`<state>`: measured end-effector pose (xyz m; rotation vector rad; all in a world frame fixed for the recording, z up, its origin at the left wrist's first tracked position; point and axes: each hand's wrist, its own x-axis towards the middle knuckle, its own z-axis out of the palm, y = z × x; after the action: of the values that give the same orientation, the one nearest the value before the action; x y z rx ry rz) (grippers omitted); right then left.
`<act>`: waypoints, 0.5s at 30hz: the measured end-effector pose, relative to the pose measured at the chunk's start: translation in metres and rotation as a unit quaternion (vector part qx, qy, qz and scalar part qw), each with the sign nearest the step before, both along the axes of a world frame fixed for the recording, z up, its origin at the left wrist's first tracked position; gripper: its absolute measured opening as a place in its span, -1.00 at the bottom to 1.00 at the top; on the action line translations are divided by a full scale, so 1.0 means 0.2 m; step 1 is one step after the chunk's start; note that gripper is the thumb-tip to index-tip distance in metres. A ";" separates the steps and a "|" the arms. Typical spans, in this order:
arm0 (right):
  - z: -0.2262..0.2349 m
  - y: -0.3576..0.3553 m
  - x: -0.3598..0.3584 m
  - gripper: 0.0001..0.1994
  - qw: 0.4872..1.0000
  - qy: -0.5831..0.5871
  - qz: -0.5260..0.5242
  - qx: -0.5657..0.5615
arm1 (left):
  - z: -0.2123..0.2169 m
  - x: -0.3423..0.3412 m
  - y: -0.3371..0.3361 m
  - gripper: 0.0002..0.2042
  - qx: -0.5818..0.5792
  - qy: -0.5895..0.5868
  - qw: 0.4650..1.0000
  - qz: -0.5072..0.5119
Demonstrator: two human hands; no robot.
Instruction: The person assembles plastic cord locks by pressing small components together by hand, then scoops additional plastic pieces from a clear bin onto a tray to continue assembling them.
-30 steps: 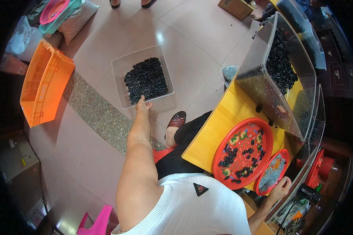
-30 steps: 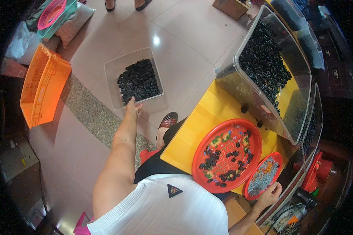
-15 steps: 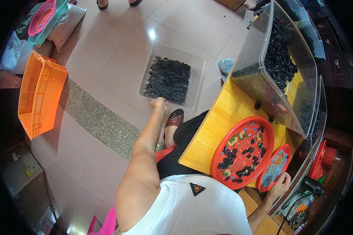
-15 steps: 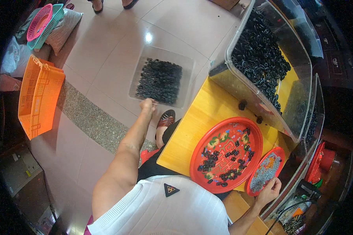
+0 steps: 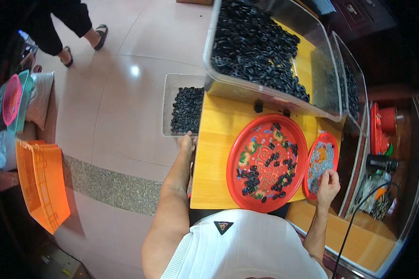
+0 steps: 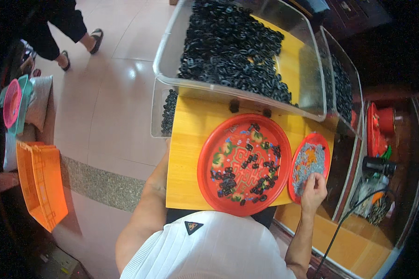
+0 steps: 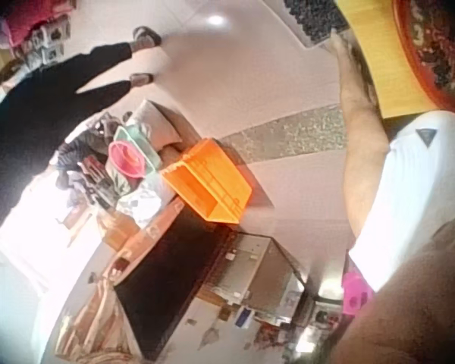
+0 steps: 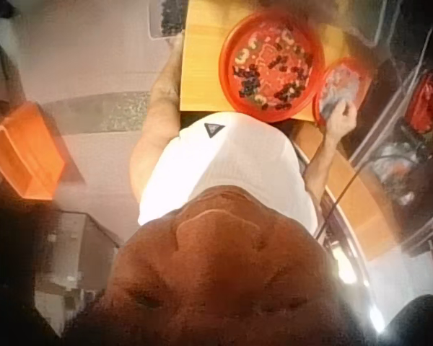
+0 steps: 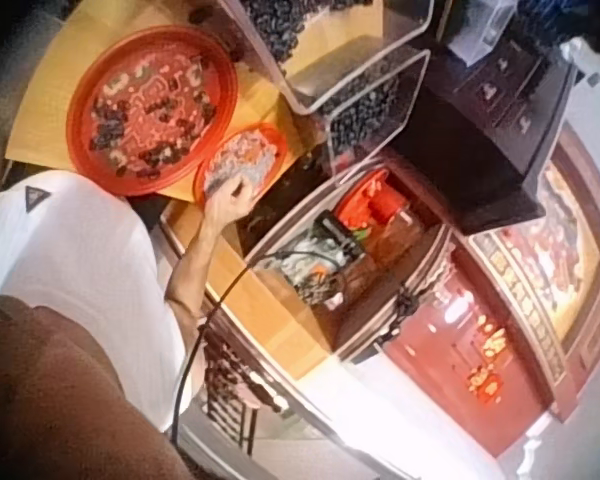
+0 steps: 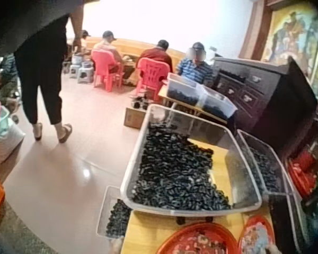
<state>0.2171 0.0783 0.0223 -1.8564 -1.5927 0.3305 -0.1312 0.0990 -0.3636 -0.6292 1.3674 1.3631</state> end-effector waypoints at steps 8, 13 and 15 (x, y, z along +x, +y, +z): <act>-0.01 -0.06 0.00 -0.92 0.998 0.061 0.001 0.015 | 0.42 -0.21 -0.26 -0.90 0.093 0.064 0.981 -0.157; -0.02 -0.05 -0.01 -0.93 0.989 0.134 0.058 0.037 | 1.40 -0.34 -0.54 -0.83 0.233 0.355 0.905 -0.001; -0.03 -0.04 -0.03 -0.94 0.988 0.127 0.083 0.036 | 1.84 -0.27 -0.60 -0.82 0.294 0.521 0.801 -0.013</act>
<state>0.2112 0.0694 0.0166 -1.5623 -1.5625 0.5516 -0.1845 -0.0202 0.0054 0.6929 1.5814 2.1011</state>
